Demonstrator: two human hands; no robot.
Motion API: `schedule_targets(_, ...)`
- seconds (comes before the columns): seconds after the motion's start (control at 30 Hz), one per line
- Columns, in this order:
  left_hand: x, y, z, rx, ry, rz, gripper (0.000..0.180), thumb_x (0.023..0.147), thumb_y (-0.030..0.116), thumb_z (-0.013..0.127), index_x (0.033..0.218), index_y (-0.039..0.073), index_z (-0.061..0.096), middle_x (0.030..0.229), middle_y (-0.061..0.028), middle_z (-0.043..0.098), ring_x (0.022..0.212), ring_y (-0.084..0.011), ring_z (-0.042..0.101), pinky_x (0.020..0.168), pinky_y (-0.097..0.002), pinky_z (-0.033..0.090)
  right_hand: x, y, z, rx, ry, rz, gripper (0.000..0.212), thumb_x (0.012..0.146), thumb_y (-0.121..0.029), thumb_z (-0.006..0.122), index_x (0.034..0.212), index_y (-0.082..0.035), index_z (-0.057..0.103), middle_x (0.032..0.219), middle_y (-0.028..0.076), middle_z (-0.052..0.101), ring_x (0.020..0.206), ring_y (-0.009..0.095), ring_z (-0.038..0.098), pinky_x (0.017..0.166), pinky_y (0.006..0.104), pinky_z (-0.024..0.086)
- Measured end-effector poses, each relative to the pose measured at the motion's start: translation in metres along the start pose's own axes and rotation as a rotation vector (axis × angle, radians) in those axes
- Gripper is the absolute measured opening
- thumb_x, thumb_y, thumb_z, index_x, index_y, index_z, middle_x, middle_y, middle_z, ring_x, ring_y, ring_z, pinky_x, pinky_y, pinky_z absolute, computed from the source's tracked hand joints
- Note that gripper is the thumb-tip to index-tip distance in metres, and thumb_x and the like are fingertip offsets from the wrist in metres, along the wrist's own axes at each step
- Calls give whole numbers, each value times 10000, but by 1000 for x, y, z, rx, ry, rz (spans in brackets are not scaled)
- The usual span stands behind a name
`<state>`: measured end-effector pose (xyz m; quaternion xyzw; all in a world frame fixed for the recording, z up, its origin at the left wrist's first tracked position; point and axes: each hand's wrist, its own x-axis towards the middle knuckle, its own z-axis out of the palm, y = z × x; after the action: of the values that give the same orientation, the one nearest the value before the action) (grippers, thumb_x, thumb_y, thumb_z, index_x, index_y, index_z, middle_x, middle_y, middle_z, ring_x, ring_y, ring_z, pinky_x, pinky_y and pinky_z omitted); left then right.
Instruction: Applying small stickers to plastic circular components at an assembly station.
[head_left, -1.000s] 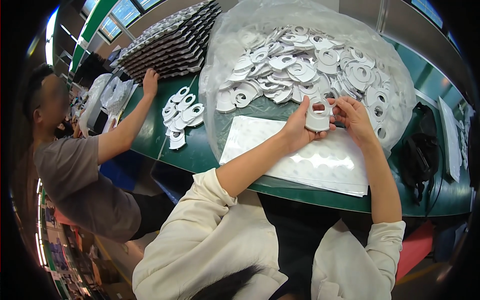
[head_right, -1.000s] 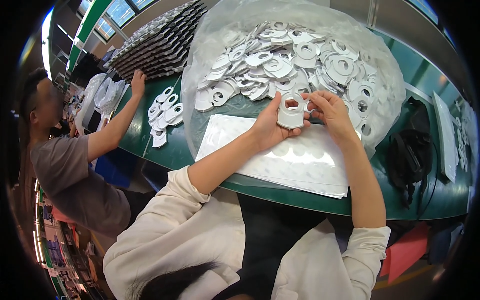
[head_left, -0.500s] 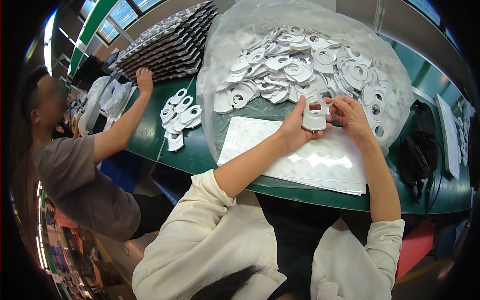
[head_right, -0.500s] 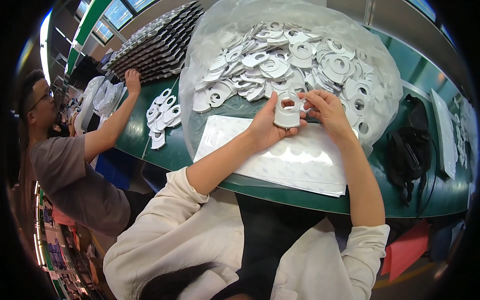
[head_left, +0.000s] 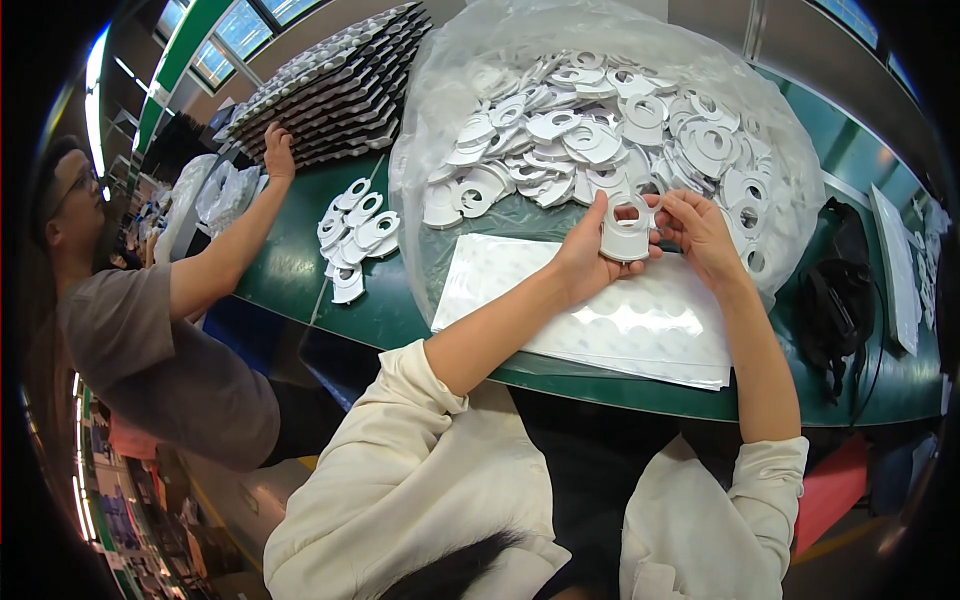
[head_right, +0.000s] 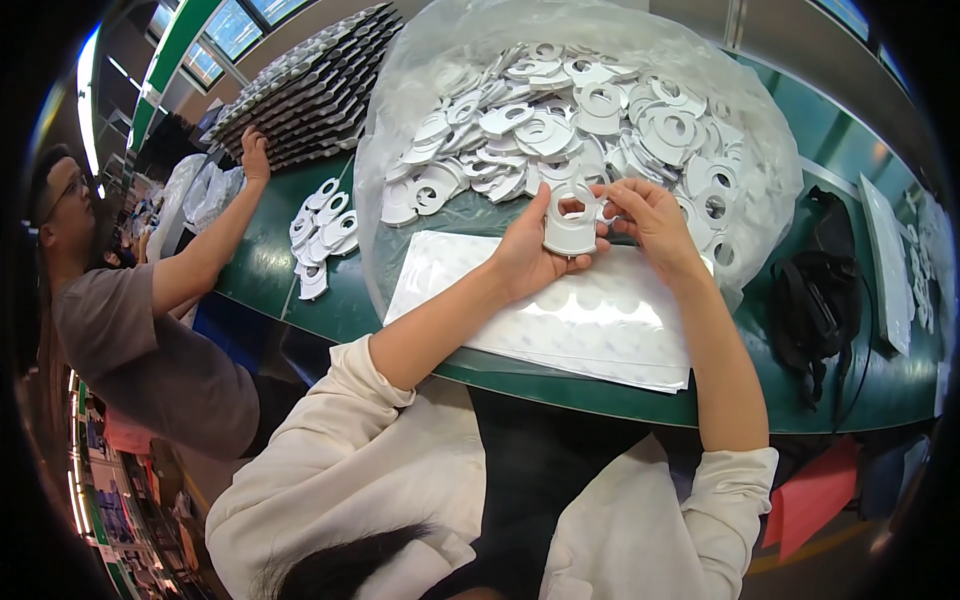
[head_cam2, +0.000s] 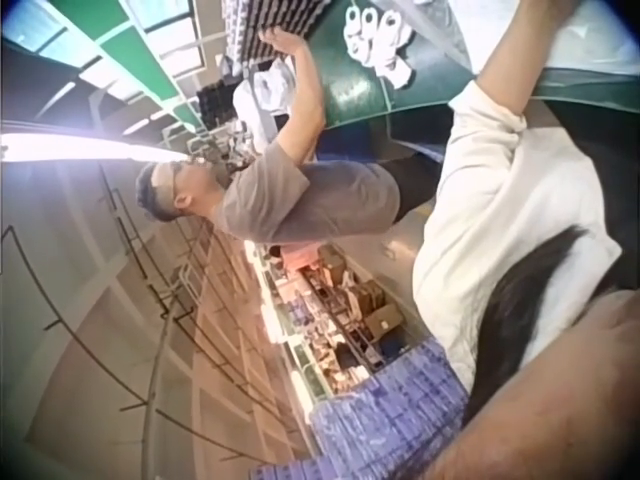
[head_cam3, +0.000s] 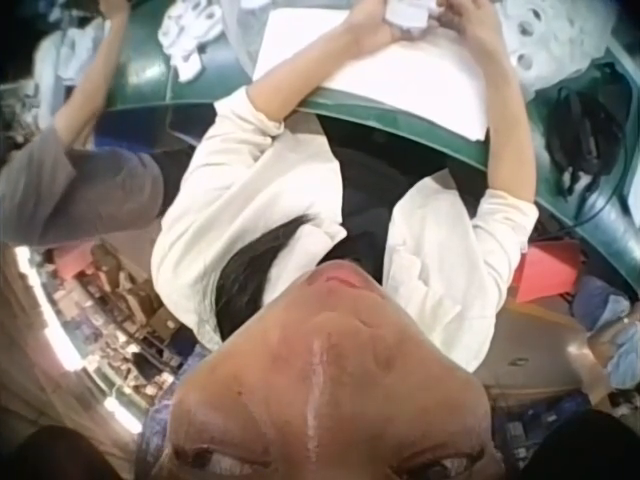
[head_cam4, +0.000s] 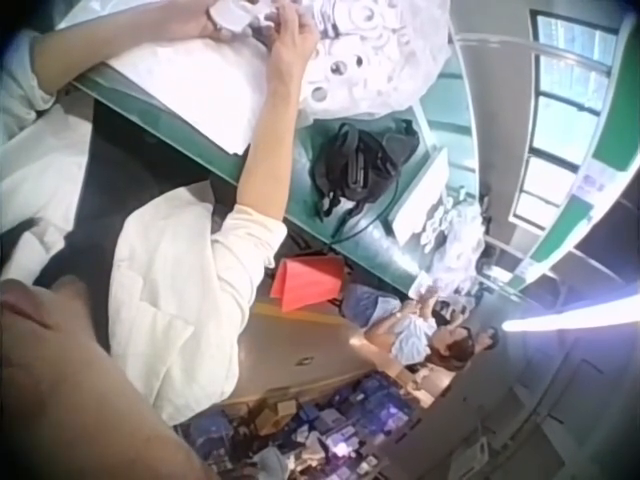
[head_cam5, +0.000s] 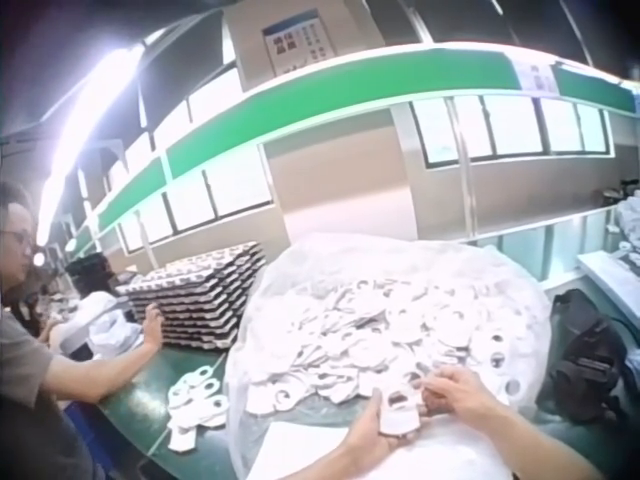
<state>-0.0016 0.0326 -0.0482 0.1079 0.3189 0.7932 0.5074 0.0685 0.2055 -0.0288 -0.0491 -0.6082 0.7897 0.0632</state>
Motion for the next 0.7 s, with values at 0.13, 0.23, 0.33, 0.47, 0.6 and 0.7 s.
schedule_targets(0.13, 0, 0, 1, -1, 15, -2, 534, 970, 558, 189, 1169, 112, 402, 1039, -187, 591, 924, -324, 610, 665, -354, 480, -1, 0, -1, -4, -5, 11, 229, 913, -232, 576, 997, -39, 667, 802, -37, 585, 743, 32, 524, 653, 178, 444)
schedule_targets(0.23, 1, 0, -3, -8, -3, -2, 531, 968, 561, 189, 1157, 113, 404, 1041, -187, 591, 927, -327, 609, 664, -356, 480, 0, -1, 1, -2, -1, 6, 219, 920, -222, 563, 983, -26, 641, 796, -17, 590, 699, 45, 545, 628, 181, 468)
schedule_targets(0.33, 1, -1, -1, 1, 34, -9, 525, 969, 560, 189, 1145, 115, 406, 1039, -187, 592, 922, -328, 610, 661, -357, 482, 0, 0, -1, -1, 10, -2, 207, 927, -209, 550, 968, -16, 613, 808, 8, 604, 663, 60, 565, 609, 190, 496)
schedule_targets(0.47, 1, -1, -1, 5, 37, -11, 526, 970, 559, 184, 1146, 115, 406, 1040, -185, 591, 916, -321, 611, 660, -356, 483, 1, 3, -2, 21, 17, -3, 184, 923, -200, 557, 948, -27, 610, 900, 27, 638, 690, 57, 561, 634, 207, 506)
schedule_targets(0.6, 1, -1, -1, 6, 35, -12, 533, 970, 558, 182, 1161, 112, 403, 1040, -186, 591, 920, -316, 610, 662, -356, 482, 3, 6, -5, 10, 5, -10, 169, 921, -195, 561, 935, -33, 607, 956, 36, 648, 709, 55, 558, 651, 215, 512)
schedule_targets(0.7, 0, 0, 1, 9, 31, -9, 537, 969, 560, 184, 1170, 111, 399, 1041, -187, 590, 921, -315, 609, 662, -355, 479, 1, 3, -4, 17, 2, 4, 172, 922, -195, 559, 946, -32, 609, 954, 37, 648, 717, 54, 560, 653, 214, 511)
